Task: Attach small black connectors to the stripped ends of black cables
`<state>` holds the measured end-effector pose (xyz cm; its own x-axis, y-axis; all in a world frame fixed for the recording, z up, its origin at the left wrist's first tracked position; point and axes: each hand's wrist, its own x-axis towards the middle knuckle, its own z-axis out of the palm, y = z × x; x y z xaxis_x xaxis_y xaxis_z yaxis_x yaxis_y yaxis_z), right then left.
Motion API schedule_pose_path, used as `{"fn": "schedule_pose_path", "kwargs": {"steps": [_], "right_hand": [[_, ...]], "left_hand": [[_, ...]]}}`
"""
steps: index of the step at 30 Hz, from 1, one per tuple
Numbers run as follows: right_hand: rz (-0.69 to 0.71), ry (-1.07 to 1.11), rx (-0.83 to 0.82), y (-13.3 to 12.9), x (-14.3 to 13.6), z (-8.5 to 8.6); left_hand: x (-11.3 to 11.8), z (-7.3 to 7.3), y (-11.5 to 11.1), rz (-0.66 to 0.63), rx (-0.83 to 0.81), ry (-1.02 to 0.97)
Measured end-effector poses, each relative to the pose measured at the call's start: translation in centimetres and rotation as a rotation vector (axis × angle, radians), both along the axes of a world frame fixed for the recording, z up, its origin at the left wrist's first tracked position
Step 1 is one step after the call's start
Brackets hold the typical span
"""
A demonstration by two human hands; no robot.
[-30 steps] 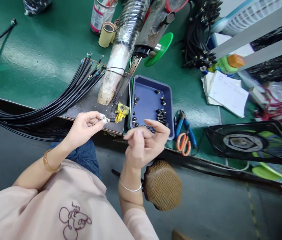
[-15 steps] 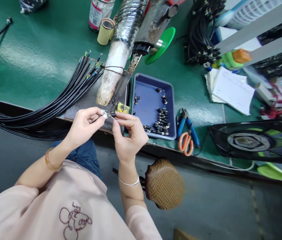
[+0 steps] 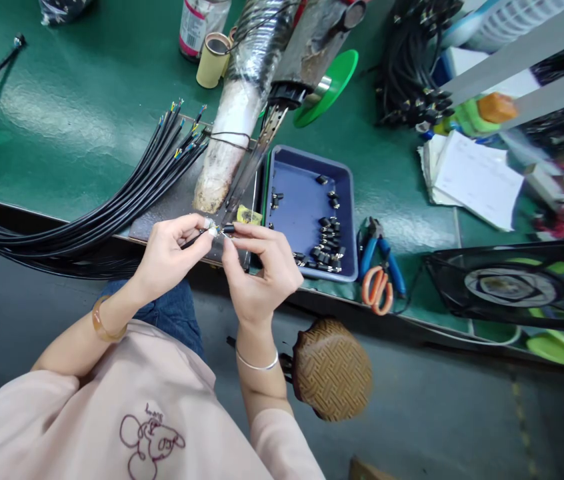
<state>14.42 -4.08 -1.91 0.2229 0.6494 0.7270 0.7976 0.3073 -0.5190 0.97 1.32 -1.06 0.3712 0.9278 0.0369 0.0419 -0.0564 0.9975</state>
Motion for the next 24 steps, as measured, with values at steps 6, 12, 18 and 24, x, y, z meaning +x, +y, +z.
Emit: {"fn": "schedule_pose_path", "kwargs": {"steps": [6,12,18,24], "right_hand": [[0.023,0.022,-0.01,-0.06,0.05,-0.16],[0.006,0.002,-0.011,0.17,-0.01,0.04],[0.005,-0.04,0.011,0.18,-0.09,0.38],[0.017,-0.071,0.028,-0.16,-0.02,0.45]], "left_hand": [[-0.09,-0.2,-0.03,-0.026,0.0,0.035],[0.0,0.12,0.05,-0.007,0.036,0.036],[0.06,0.09,0.03,-0.001,0.049,0.027],[0.1,0.05,0.03,-0.012,0.013,-0.006]]}}
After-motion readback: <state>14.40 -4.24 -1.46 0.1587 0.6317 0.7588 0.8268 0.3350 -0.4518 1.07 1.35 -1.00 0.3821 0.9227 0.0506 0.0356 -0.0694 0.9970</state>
